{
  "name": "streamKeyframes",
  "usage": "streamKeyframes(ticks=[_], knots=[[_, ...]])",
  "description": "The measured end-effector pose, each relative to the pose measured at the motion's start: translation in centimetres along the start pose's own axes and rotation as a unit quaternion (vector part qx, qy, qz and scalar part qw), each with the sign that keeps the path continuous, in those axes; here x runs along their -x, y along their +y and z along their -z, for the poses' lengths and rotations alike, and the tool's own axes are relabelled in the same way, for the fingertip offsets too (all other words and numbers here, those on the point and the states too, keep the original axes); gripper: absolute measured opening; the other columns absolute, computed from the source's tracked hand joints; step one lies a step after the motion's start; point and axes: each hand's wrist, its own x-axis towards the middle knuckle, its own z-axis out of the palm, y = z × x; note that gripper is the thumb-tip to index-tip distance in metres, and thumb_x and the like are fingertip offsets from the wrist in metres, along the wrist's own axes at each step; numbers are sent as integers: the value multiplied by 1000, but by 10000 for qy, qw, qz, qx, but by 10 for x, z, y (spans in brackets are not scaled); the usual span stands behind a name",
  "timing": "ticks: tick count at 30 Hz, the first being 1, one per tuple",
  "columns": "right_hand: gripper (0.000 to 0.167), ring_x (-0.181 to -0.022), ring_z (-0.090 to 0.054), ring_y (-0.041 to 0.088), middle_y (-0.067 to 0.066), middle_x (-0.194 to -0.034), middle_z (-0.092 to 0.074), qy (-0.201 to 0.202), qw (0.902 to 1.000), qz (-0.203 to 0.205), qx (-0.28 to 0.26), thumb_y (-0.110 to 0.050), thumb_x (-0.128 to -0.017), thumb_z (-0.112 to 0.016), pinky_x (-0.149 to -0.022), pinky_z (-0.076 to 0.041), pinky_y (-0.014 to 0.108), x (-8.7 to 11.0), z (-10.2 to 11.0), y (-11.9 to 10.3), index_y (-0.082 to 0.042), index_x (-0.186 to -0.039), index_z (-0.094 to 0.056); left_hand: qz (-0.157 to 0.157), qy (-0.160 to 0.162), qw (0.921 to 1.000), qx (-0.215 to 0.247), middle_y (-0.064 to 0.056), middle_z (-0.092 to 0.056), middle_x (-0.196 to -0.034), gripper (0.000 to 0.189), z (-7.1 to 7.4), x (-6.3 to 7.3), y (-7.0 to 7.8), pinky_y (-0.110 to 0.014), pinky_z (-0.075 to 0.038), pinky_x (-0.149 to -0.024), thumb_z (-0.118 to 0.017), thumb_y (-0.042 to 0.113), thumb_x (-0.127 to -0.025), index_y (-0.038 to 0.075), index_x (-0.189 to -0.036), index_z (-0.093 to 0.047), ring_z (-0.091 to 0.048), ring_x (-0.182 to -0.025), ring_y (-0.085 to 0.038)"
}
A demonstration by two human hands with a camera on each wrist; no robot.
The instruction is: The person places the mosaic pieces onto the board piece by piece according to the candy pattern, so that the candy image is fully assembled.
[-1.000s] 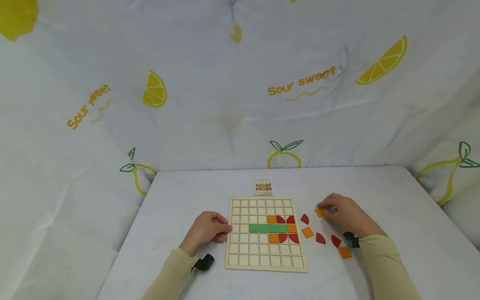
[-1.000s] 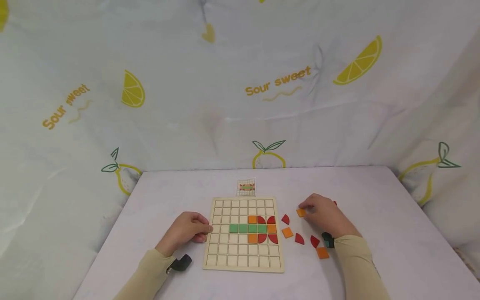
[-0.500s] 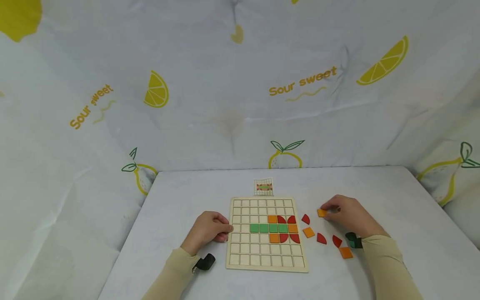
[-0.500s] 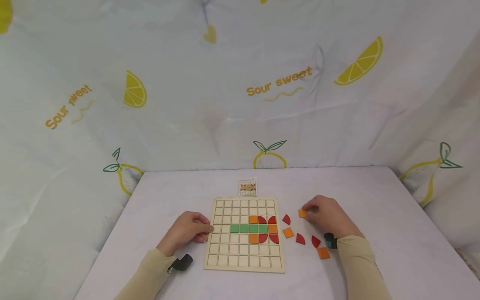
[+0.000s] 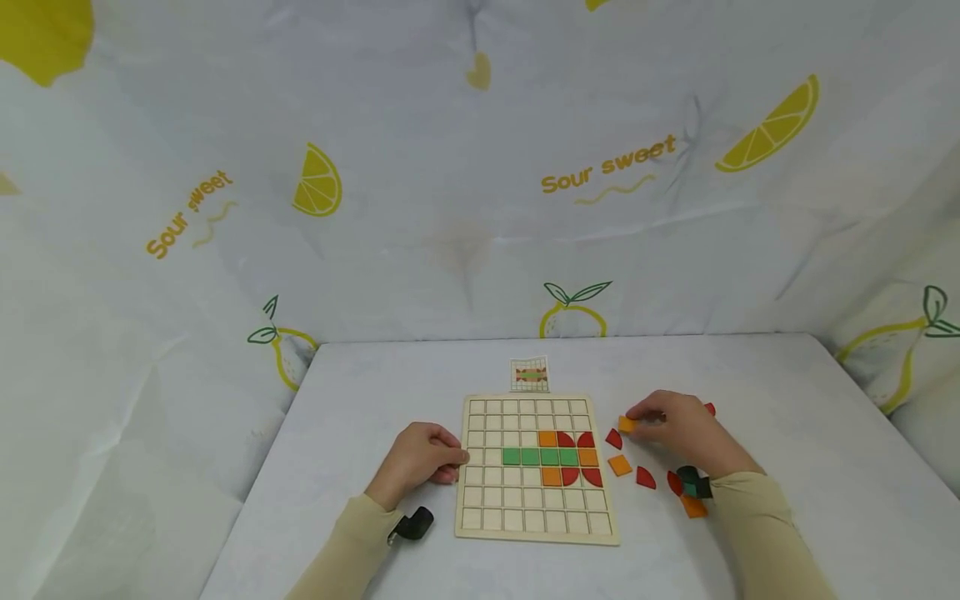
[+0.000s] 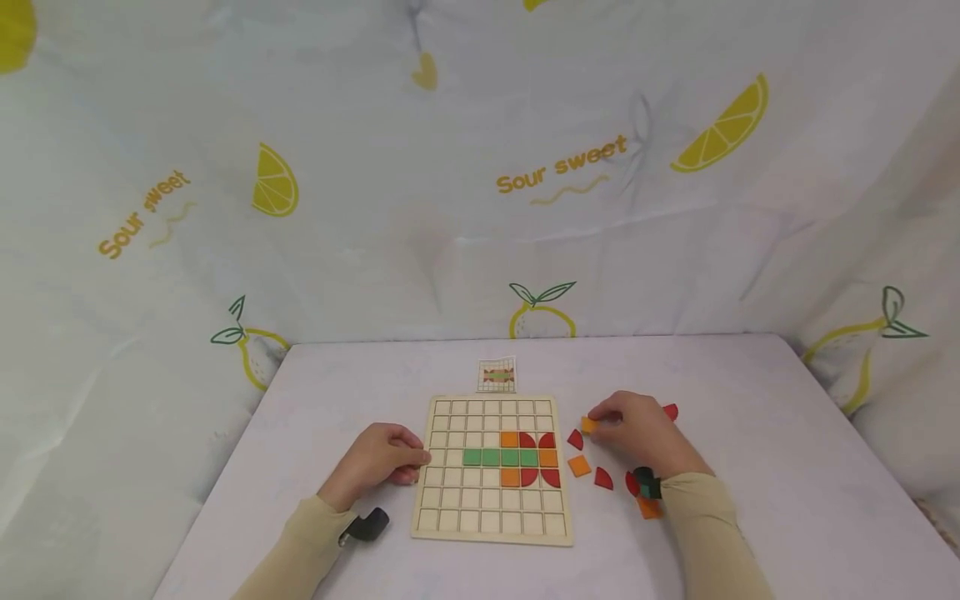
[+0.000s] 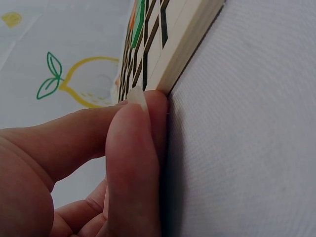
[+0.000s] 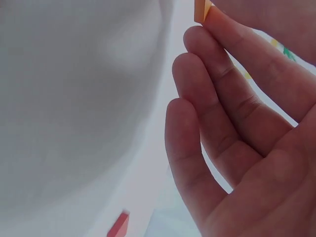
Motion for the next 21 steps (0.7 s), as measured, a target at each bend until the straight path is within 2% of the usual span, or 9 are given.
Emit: streamKeyframes(ticks=[5, 10, 13, 17, 21], knots=[[24, -107, -62, 25, 4, -116, -74, -65, 9999, 57, -68, -27, -95, -83, -92, -61, 43, -6, -13, -20, -16, -116, -81, 24, 23, 10000, 18, -4, -76, -76, 23, -1, 1, 2, -25, -63, -61, -88, 17, -89, 4, -101, -74, -70, -61, -9], [21, -95, -63, 21, 2, -113, -73, -131, 9994, 215, -253, -25, -95, -82, -81, -58, 34, -14, -26, -43, -17, -115, -81, 14, 8, 10000, 28, -4, -76, -75, 23, -2, -1, 0, -24, -62, -61, -88, 18, -89, 5, -101, -74, -70, -61, -9], [19, -98, -63, 21, 0, -112, -73, -140, 9989, 392, -209, -24, -95, -83, -84, -58, 35, -21, -35, -56, -18, -113, -81, 15, 18, 10000, 4, -4, -76, -75, 23, -1, -2, -1, -25, -62, -61, -89, 19, -89, 5, -100, -75, -70, -61, -9], [16, -102, -63, 19, -3, -110, -74, -173, 9977, 651, -118, -23, -94, -84, -95, -58, 41, -29, -48, -70, -19, -109, -82, 32, 1, 10000, 10, -4, -77, -76, 23, 0, -4, -2, -25, -63, -62, -89, 19, -88, 6, -100, -75, -70, -61, -9], [15, -99, -63, 15, -5, -108, -74, -248, 9953, 929, -114, -21, -93, -85, -95, -58, 40, -32, -59, -85, -19, -107, -82, 27, 5, 10000, 19, -4, -77, -75, 23, 1, -4, -3, -25, -62, -62, -89, 19, -88, 6, -100, -75, -70, -61, -9]])
